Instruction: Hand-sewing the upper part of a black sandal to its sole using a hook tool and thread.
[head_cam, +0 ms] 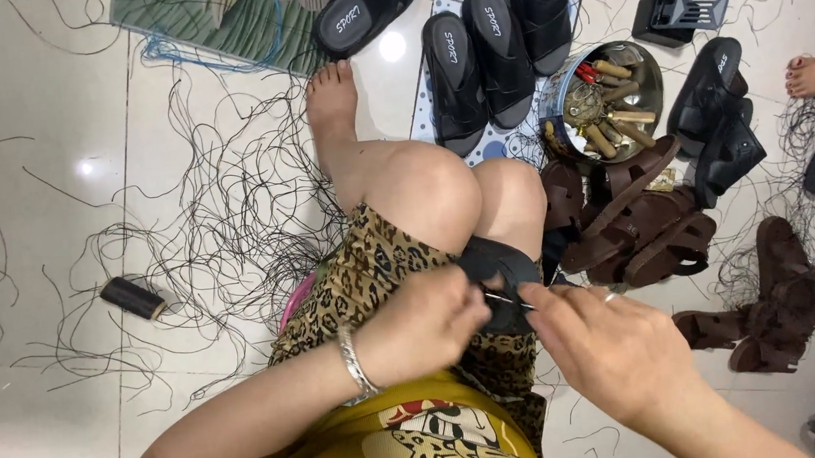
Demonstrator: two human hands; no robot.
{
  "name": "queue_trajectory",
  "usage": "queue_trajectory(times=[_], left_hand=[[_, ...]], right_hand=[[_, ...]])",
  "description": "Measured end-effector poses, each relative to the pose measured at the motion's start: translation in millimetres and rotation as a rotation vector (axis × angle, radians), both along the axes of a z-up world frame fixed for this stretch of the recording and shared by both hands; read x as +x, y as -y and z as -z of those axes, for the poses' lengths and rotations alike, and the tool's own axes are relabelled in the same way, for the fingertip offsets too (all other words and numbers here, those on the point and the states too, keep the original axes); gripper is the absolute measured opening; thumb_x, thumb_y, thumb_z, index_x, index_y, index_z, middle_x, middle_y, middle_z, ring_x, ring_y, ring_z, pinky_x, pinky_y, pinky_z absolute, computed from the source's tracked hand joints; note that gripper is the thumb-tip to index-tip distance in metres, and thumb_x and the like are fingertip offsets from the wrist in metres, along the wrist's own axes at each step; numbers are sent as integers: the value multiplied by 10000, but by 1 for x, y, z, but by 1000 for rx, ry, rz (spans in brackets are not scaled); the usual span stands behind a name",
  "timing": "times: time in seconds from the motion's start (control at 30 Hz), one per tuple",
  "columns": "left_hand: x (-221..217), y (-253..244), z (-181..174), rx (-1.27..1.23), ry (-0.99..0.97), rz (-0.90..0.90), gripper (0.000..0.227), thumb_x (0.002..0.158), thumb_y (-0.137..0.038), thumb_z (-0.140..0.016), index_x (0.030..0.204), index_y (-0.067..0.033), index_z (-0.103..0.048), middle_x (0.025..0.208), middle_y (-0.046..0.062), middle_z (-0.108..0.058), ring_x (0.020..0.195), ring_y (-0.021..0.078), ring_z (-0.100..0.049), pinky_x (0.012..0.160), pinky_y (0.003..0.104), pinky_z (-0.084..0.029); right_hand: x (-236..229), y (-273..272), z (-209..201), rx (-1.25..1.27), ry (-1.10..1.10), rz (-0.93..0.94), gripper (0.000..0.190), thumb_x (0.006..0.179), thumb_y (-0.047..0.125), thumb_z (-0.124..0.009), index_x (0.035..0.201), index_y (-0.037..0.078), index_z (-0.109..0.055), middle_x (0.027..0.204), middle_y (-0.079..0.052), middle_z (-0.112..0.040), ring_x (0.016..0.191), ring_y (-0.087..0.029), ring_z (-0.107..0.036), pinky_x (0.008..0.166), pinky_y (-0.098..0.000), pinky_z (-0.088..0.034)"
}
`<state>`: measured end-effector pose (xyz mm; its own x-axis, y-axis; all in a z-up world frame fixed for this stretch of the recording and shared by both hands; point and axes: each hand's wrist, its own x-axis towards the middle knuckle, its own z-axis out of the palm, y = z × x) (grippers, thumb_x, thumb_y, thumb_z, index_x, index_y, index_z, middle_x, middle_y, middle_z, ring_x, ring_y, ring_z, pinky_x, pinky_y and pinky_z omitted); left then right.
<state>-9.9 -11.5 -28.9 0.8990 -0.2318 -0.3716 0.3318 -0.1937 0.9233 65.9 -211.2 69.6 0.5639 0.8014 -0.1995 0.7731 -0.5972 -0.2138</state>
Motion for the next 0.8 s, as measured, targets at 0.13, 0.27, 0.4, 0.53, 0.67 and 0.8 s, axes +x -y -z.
queue_trajectory(times=[0.13, 0.27, 0.4, 0.53, 0.67, 0.8], left_hand=[[-4, 4, 8, -1, 305, -40, 211, 925, -63, -642, 756, -2, -530, 674, 97, -591, 497, 225, -555, 447, 316, -492], [4, -13, -1, -16, 344, -221, 132, 916, -38, -646, 819, 2, -564, 676, 76, -644, 497, 191, -614, 453, 292, -506], [5, -6, -5, 146, 541, -202, 109, 898, 8, -624, 982, 77, -623, 952, 189, -700, 665, 246, -657, 586, 321, -555], [-2, 6, 10, 254, 479, -35, 280, 937, -128, -656, 686, -65, -548, 579, 47, -521, 513, 202, -485, 508, 328, -434], [3, -22, -18, -245, 11, -283, 256, 936, -60, -624, 1175, -40, -713, 589, -97, -428, 486, 50, -385, 468, 199, -376], [0, -24, -23, -861, -105, -383, 278, 986, -97, -643, 1246, 0, -618, 635, -93, -410, 494, 23, -356, 446, 173, -296]], right_hand=[[7, 45, -25, -469, 93, 52, 605, 864, 336, -668, 1442, 332, -489, 674, 45, -664, 486, -131, -666, 446, -308, -540], [18, 96, -43, -408, -150, 320, 767, 695, 298, -802, 1425, 272, -569, 1104, 11, -796, 536, -168, -835, 486, -381, -642], [2, 98, 24, -59, -605, 693, 704, 703, 311, -787, 1395, 295, -656, 733, -29, -867, 517, -153, -753, 465, -264, -599], [-14, 71, 50, 740, -1189, 614, 163, 918, 111, -659, 911, -23, -752, 961, -147, -703, 568, -100, -545, 437, -224, -486], [-9, 56, 32, 733, -1417, 587, 208, 936, 16, -607, 984, -102, -771, 991, -231, -739, 530, -127, -529, 463, -258, -450], [-14, 25, 29, 525, -894, 409, 369, 852, 21, -675, 1189, 144, -761, 766, -32, -837, 502, -69, -625, 434, -198, -455]])
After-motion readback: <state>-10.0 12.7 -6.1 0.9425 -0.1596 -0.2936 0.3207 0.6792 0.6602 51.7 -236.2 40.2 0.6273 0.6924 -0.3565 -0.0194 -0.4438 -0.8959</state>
